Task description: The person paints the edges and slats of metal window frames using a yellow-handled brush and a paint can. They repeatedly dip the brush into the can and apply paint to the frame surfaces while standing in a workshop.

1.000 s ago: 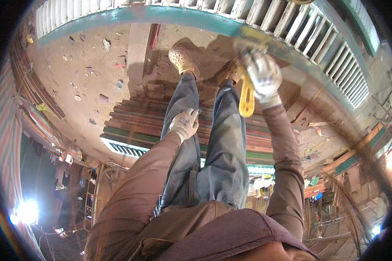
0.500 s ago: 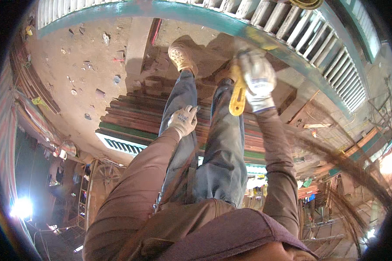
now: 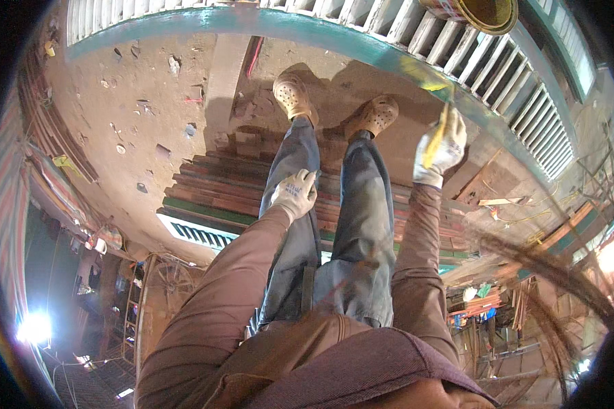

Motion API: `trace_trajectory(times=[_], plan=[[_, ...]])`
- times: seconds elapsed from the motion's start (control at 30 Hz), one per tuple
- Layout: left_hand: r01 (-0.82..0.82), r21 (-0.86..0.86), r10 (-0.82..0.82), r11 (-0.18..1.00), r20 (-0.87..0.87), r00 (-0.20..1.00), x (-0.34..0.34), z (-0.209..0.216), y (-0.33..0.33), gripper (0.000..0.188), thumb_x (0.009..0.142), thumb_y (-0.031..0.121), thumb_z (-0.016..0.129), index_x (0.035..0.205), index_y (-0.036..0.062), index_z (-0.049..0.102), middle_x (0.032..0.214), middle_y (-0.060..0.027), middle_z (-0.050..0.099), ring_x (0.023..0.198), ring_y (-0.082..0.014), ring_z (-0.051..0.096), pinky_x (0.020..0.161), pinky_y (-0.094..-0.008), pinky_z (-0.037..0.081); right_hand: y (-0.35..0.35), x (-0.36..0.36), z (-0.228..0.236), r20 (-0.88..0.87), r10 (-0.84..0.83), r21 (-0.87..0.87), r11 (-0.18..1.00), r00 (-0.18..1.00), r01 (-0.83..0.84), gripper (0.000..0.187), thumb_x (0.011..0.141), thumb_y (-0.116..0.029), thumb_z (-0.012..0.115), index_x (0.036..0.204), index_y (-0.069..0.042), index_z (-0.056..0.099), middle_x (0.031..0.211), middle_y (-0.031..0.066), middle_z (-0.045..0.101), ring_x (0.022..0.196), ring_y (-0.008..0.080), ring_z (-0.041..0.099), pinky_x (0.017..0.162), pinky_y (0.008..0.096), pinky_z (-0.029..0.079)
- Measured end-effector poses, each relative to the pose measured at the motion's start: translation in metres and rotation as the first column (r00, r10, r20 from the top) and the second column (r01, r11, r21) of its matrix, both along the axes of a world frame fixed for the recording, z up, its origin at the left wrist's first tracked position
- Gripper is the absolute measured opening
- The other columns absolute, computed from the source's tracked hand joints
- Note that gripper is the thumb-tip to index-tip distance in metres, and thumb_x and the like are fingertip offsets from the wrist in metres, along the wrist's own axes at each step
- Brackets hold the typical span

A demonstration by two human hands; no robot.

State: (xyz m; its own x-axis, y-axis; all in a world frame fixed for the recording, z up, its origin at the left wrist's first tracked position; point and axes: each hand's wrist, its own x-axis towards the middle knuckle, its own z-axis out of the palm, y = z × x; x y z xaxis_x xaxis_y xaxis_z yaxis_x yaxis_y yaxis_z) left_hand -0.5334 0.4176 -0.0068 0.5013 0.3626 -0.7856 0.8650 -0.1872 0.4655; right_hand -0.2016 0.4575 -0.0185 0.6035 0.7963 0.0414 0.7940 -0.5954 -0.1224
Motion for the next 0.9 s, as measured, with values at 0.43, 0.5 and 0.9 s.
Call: trace_trajectory(times=[0.43,0.5,0.9], plan=[[-0.005,0.023,0.005,1.000,0.008,1.000,-0.003,-0.007,-0.008,0.041,0.083,0.020,0.058,0.122,0.0092,0.056,0.105,-0.0125,0.059,0.093,-0.0319,0.063,0.080,-0.0444,0.052,0.109,-0.138,0.018,-0.183,0.226,-0.191,0.947,0.957,-0.260,0.047,0.076,-0.016,0.063,0.122,-0.010,0.057,0.108,0.0114,0.058,0.091,0.0270,0.059,0.077,0.0371,0.053],[0.046,0.034,-0.045,0.998,-0.025,0.999,-0.002,-0.007,-0.008,0.040,0.083,0.020,0.058,0.122,0.0096,0.057,0.105,-0.0124,0.060,0.093,-0.0318,0.063,0.080,-0.0447,0.052,0.108,-0.147,0.017,-0.381,0.326,-0.047,0.928,0.865,-0.370,0.047,0.076,-0.014,0.061,0.123,-0.011,0.057,0.114,0.0100,0.058,0.098,0.0279,0.059,0.080,0.0395,0.052],[-0.025,-0.060,0.023,0.998,-0.033,0.999,0.001,0.004,-0.021,0.045,0.084,0.021,0.056,0.128,0.0094,0.053,0.107,-0.0128,0.059,0.099,-0.0313,0.060,0.084,-0.0431,0.051,0.076,-0.058,-0.018,0.051,0.600,0.015,0.799,0.798,-0.601,0.033,0.081,-0.018,0.061,0.113,-0.022,0.066,0.118,-0.0010,0.060,0.108,0.0228,0.059,0.083,0.0359,0.051]])
